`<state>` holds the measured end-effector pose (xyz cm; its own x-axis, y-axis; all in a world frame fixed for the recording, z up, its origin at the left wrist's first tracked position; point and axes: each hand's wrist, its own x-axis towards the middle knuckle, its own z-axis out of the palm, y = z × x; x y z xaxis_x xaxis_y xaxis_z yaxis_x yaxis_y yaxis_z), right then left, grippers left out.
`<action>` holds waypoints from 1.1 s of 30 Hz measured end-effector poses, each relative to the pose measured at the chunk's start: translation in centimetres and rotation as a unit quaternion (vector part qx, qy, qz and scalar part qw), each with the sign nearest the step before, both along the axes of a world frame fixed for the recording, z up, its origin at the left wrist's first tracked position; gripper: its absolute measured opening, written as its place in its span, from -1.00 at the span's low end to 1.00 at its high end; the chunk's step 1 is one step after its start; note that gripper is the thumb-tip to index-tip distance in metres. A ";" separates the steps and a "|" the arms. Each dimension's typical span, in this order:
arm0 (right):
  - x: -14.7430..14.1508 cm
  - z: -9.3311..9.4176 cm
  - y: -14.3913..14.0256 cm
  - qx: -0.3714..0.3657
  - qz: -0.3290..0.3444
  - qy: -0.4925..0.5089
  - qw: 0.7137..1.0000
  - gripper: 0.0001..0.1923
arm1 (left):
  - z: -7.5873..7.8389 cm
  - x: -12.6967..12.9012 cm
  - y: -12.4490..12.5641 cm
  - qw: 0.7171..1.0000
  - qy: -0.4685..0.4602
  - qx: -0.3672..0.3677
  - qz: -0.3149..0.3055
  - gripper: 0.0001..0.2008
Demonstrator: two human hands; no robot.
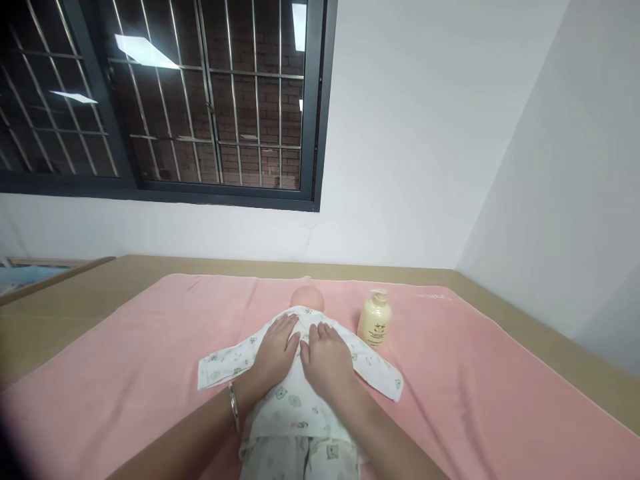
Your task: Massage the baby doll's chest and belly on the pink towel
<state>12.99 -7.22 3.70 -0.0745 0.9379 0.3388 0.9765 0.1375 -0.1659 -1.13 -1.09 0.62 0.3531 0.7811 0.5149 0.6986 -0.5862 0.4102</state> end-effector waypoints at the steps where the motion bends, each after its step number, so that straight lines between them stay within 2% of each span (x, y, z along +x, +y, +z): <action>1: 0.6 -0.1 0.5 -0.004 0.018 0.019 1.000 -0.45 | 0.0 0.0 -0.1 1.000 -0.002 -0.001 -0.003 -0.57; 5: 2.3 -0.6 2.0 -0.017 0.069 0.075 0.995 -0.36 | -0.1 0.2 -0.2 1.000 -0.016 0.007 -0.007 -0.58; 12: 2.2 -1.2 1.8 -0.003 0.071 0.086 0.994 -0.35 | -0.2 0.2 -0.1 1.000 0.000 0.030 -0.002 -0.61; 18: 2.5 -1.4 1.9 0.003 0.068 0.081 0.994 -0.39 | 0.2 0.5 -1.2 0.991 0.078 0.108 -0.011 -0.65; 22: 3.5 -1.2 2.2 -0.016 0.114 0.053 0.992 -0.37 | 0.4 0.7 -1.9 0.986 0.110 0.128 -0.003 -0.65; 24: 3.6 -0.9 2.2 -0.019 0.126 0.035 0.991 -0.36 | 0.5 0.6 -1.8 0.988 0.101 0.115 -0.001 -0.63; 26: 3.0 -0.5 1.8 -0.008 0.106 0.012 0.994 -0.39 | 0.5 0.4 -1.3 0.993 0.084 0.080 0.002 -0.61; 30: 0.3 0.0 -0.1 0.007 0.043 -0.053 0.998 -0.47 | 0.5 -0.3 0.3 0.999 0.049 -0.014 0.003 -0.55; 33: -1.5 0.0 -1.7 0.012 0.027 -0.086 0.996 -0.49 | 0.4 -0.6 0.9 0.999 0.028 -0.042 -0.004 -0.52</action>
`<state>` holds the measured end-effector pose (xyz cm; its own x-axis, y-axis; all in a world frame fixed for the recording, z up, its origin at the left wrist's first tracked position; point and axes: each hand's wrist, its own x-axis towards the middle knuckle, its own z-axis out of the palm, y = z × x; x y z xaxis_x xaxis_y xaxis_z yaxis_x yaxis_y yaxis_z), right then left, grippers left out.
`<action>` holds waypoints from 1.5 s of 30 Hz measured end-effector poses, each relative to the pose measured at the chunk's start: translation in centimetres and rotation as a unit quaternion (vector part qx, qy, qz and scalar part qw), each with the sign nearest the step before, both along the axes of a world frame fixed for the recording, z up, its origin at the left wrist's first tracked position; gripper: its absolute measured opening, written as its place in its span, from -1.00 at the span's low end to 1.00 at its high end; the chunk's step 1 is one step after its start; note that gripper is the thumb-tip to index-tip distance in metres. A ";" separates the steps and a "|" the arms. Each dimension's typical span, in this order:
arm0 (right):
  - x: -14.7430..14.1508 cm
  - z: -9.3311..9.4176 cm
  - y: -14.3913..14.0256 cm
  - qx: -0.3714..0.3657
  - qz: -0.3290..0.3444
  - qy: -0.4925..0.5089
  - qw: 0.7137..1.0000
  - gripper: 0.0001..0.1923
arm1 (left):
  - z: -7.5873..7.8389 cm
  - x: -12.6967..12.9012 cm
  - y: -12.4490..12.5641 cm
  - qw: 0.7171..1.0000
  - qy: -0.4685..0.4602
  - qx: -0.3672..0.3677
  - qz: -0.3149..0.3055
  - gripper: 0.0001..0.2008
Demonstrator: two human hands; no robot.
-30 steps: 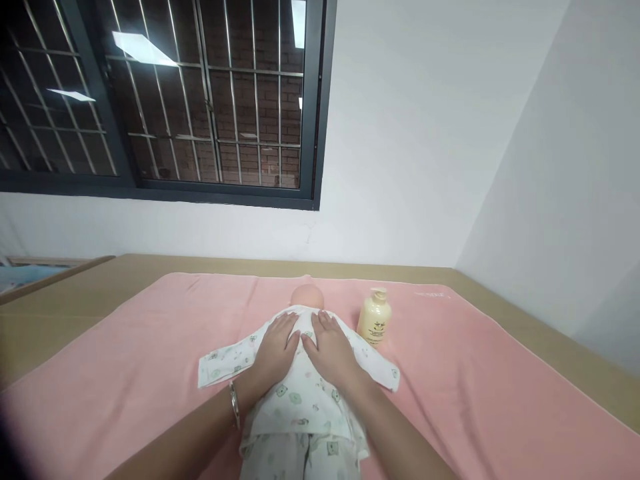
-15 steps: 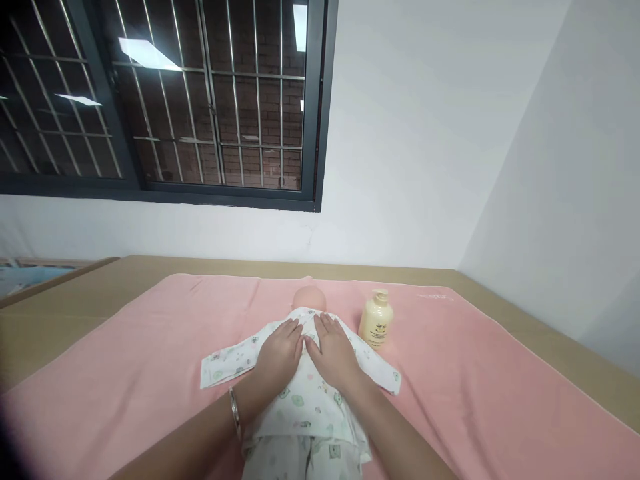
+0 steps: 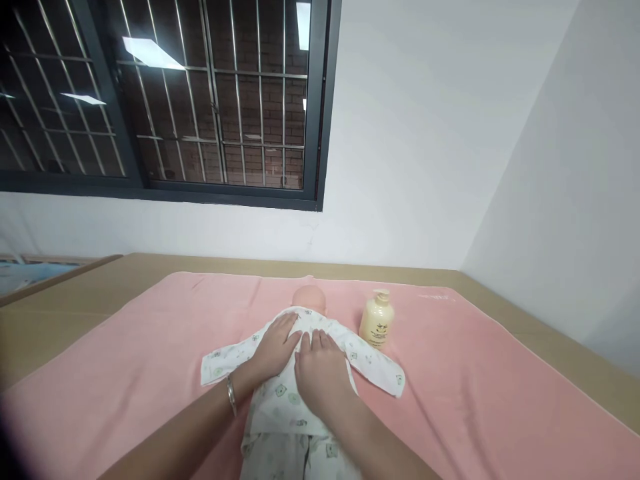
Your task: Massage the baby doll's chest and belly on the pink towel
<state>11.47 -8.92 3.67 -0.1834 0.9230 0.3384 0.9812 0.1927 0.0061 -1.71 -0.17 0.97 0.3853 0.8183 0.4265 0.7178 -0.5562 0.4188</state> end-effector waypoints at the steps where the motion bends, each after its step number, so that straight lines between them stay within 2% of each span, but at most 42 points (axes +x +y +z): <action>1: -0.3 0.0 -0.3 0.001 -0.001 -0.005 1.000 -0.49 | -0.1 0.0 0.0 1.000 -0.004 0.004 0.000 -0.52; 5: 0.2 0.0 0.2 -0.006 0.003 0.021 1.000 -0.48 | -0.6 0.3 -0.6 0.999 -0.011 0.053 0.011 -0.57; 11: 2.9 -0.2 2.9 -0.031 0.007 0.137 0.990 -0.41 | -0.8 0.8 -1.7 0.986 0.010 0.169 0.016 -0.69; 15: 2.9 -0.5 3.0 -0.028 -0.008 0.135 0.990 -0.40 | -0.6 1.0 -2.3 0.972 0.022 0.235 -0.009 -0.76; 17: 2.1 -0.5 2.3 -0.019 -0.031 0.108 0.993 -0.43 | -0.6 1.0 -2.3 0.975 0.008 0.224 -0.004 -0.76; 21: 0.5 -0.5 0.8 0.011 -0.070 0.047 0.996 -0.47 | -0.8 0.9 -1.9 0.988 -0.026 0.146 0.033 -0.69; 25: 0.8 -0.5 0.9 0.027 -0.051 0.069 0.996 -0.49 | -0.9 0.8 -1.5 0.994 -0.051 0.092 0.029 -0.64; 29: 2.6 -0.8 2.7 0.020 0.016 0.167 0.986 -0.49 | -1.1 0.8 -1.3 0.993 -0.066 0.098 0.014 -0.63; 33: 3.6 -1.5 3.7 0.034 0.035 0.231 0.972 -0.48 | -1.2 0.8 -1.0 0.991 -0.074 0.114 0.002 -0.64; 45: 3.4 -1.3 3.0 0.053 0.045 0.256 0.964 -0.51 | -1.4 0.7 -0.8 0.990 -0.055 0.129 0.002 -0.63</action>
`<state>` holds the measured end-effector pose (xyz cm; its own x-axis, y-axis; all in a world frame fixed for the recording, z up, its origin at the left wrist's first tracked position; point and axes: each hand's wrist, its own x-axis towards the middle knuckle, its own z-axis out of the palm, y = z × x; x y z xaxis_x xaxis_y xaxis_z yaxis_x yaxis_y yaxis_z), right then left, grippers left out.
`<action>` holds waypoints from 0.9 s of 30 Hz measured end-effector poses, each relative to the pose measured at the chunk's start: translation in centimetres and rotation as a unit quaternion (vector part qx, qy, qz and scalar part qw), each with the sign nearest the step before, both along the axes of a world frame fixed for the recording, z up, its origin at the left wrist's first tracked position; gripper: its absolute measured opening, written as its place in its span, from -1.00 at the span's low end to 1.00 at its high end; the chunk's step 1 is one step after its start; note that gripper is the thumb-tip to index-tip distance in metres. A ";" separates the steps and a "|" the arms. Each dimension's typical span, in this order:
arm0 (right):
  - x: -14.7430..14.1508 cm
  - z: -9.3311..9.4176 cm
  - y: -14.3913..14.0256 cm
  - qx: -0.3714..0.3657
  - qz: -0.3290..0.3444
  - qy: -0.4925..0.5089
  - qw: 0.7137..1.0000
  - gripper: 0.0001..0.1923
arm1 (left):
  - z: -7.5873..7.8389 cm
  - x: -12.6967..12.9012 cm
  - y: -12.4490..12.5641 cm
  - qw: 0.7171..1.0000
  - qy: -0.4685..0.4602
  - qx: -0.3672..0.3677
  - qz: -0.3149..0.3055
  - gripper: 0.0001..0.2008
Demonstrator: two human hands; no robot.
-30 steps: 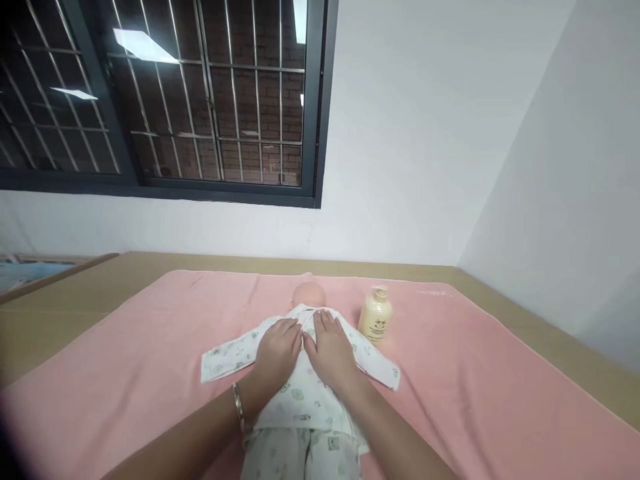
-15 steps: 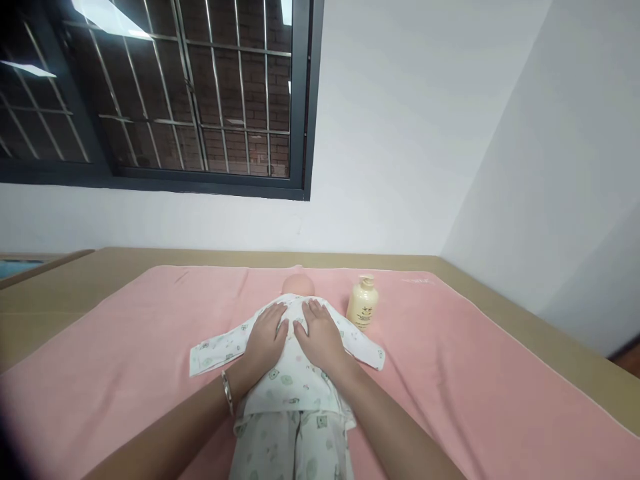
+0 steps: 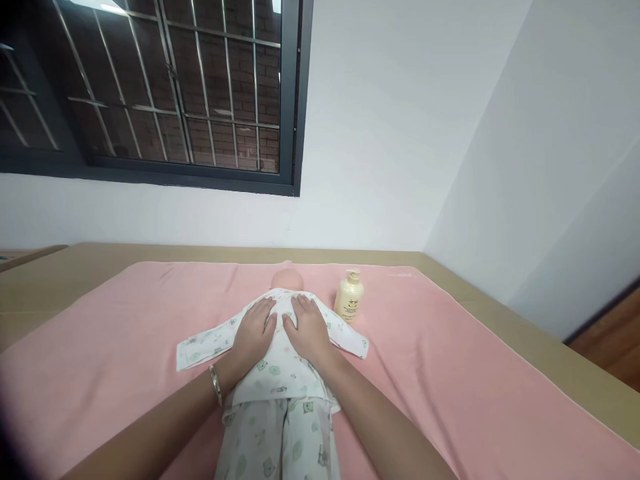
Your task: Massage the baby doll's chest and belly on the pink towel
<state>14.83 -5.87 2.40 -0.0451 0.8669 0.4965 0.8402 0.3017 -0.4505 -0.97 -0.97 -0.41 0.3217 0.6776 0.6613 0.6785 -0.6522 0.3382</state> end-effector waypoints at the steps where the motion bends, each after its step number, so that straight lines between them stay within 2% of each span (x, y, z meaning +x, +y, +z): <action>1: 0.0 0.0 0.0 0.001 -0.001 -0.002 1.000 -0.51 | 0.0 0.0 0.0 1.000 0.002 0.001 0.002 -0.63; 7: 0.0 -0.2 0.1 -0.001 -0.008 -0.016 1.000 -0.50 | 0.2 0.1 -0.2 1.000 0.012 0.007 0.014 -0.65; 17: 0.2 -0.4 0.4 -0.001 -0.001 -0.025 1.000 -0.50 | 0.5 0.3 -1.6 0.995 0.056 0.076 0.019 -0.70; 23: 1.4 -0.1 0.5 0.001 0.055 -0.046 0.997 -0.49 | 1.0 0.3 -2.4 0.996 0.065 0.059 0.015 -0.70; 27: 0.9 0.1 0.2 -0.013 0.040 -0.061 0.997 -0.47 | 1.1 0.3 -2.4 0.999 0.037 0.020 0.022 -0.69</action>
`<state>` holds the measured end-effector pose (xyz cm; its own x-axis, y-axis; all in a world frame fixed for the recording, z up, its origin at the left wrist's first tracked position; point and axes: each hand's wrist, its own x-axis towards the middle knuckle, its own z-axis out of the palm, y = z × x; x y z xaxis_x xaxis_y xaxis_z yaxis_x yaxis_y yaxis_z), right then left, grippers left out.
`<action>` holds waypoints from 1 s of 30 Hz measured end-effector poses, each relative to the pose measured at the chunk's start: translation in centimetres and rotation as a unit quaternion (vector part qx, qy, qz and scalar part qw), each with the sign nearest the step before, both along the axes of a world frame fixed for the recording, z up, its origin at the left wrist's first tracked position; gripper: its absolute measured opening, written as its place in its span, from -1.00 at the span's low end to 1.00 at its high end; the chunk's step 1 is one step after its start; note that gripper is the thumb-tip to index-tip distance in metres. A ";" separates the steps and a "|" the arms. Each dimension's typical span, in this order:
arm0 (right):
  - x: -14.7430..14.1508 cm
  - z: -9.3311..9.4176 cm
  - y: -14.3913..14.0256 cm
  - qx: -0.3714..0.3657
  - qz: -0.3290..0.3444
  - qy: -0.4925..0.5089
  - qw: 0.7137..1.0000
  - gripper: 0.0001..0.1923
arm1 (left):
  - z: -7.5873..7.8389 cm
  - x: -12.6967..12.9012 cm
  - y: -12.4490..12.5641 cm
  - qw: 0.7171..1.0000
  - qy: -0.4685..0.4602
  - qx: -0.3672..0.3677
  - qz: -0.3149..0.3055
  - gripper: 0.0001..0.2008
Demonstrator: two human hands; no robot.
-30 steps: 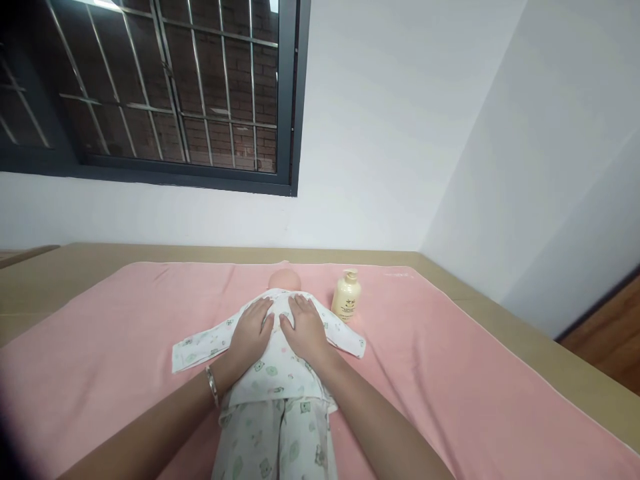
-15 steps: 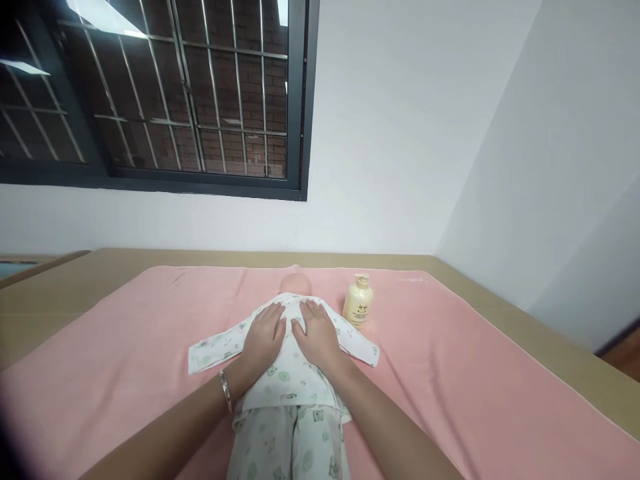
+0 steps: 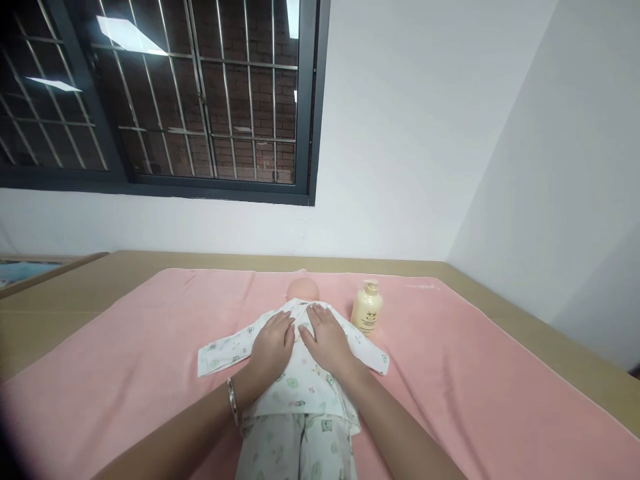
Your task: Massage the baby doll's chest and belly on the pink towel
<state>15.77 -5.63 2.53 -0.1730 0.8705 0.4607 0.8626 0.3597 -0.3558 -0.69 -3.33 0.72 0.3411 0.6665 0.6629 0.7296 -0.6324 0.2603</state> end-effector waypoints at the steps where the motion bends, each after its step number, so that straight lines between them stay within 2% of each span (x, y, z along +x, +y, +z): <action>1: -0.4 0.2 -0.2 -0.003 -0.013 -0.003 1.000 -0.48 | 0.0 0.0 0.1 1.000 -0.006 -0.012 0.001 -0.68; 8: -3.0 1.2 -2.1 -0.029 -0.097 -0.013 0.995 -0.48 | -0.3 -0.2 1.9 0.995 -0.017 -0.096 -0.017 -0.58; 14: -4.0 1.2 -3.1 -0.035 -0.087 -0.036 0.995 -0.49 | -0.4 -0.5 3.9 0.992 -0.027 -0.122 -0.024 -0.57; 18: -2.8 1.5 -2.1 -0.037 -0.075 0.012 0.996 -0.57 | -0.4 -0.4 3.4 0.994 -0.014 -0.102 -0.019 -0.57; 24: -0.1 0.3 0.7 -0.037 -0.031 0.056 0.997 -0.52 | 0.3 0.4 1.1 0.999 0.043 -0.002 0.010 -0.67; 26: 0.0 0.0 0.9 -0.039 -0.028 0.050 0.998 -0.51 | 0.7 0.6 0.5 0.997 0.069 0.015 0.012 -0.69; 30: -1.2 0.3 0.0 -0.039 -0.063 0.021 0.997 -0.50 | 1.0 0.5 0.4 0.997 0.073 -0.003 0.020 -0.69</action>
<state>14.57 -5.61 2.84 -0.0416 0.9175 0.3956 0.8827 0.2193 -0.4156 -0.17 -2.97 1.74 0.4064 0.6846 0.6050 0.7844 -0.6010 0.1532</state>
